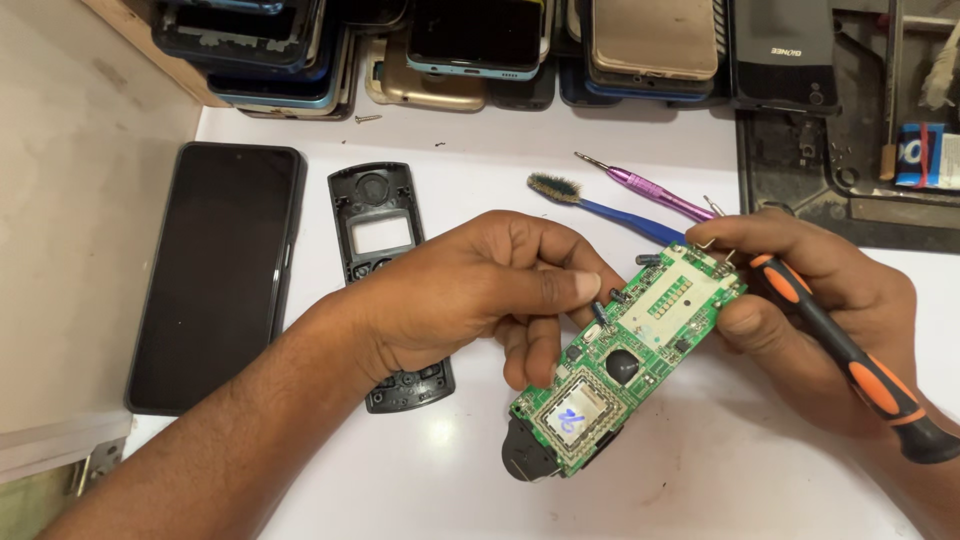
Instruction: The person disassembles a feature phone, separating the circuit board from the keypad and housing. They scrub the keypad and button membrane with a toothbrush, then reassemble the board into the housing, snap the cover closed, and press the buttons to test the phone.
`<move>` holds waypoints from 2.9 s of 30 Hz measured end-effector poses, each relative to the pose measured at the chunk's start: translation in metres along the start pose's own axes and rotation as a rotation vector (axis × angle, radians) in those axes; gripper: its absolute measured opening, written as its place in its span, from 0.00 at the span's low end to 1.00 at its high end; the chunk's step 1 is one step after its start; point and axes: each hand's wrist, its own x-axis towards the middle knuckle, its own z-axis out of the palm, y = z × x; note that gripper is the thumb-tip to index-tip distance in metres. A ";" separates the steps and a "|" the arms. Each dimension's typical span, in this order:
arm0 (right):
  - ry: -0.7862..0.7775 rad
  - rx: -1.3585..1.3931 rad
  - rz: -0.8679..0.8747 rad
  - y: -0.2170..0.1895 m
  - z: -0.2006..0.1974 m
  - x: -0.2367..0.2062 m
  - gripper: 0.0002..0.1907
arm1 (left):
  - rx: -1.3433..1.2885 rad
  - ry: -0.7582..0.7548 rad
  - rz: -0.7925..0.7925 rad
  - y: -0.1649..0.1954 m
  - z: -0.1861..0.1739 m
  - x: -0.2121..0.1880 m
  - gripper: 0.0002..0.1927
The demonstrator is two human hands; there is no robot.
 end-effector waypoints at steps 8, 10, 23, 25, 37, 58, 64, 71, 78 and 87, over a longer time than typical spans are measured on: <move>-0.008 -0.018 -0.008 0.008 -0.011 -0.015 0.29 | 0.025 0.005 0.015 -0.016 0.015 0.003 0.14; -0.012 -0.019 -0.022 0.008 -0.012 -0.018 0.29 | 0.035 -0.004 0.025 -0.018 0.019 0.002 0.14; -0.034 -0.039 -0.044 0.004 -0.017 -0.030 0.30 | 0.003 -0.023 0.040 -0.024 0.035 -0.005 0.13; -0.041 -0.055 -0.068 0.004 -0.018 -0.030 0.29 | -0.001 -0.018 0.038 -0.025 0.034 -0.005 0.13; -0.086 0.013 -0.095 0.002 -0.021 -0.037 0.28 | -0.049 -0.021 0.062 -0.028 0.046 -0.010 0.13; 0.007 0.003 0.043 0.006 -0.020 -0.046 0.26 | 0.012 0.086 0.178 -0.027 0.057 -0.015 0.17; 0.032 -0.009 0.097 0.008 -0.021 -0.045 0.26 | 0.046 0.113 0.211 -0.027 0.059 -0.015 0.20; 0.026 -0.008 0.036 0.012 -0.023 -0.043 0.25 | 0.056 0.120 0.195 -0.028 0.057 -0.010 0.23; 0.012 -0.091 -0.023 0.016 -0.023 -0.040 0.26 | 0.095 0.139 0.197 -0.030 0.055 -0.008 0.26; 0.011 -0.143 -0.018 0.016 -0.023 -0.040 0.27 | 0.072 0.125 0.200 -0.032 0.052 -0.009 0.26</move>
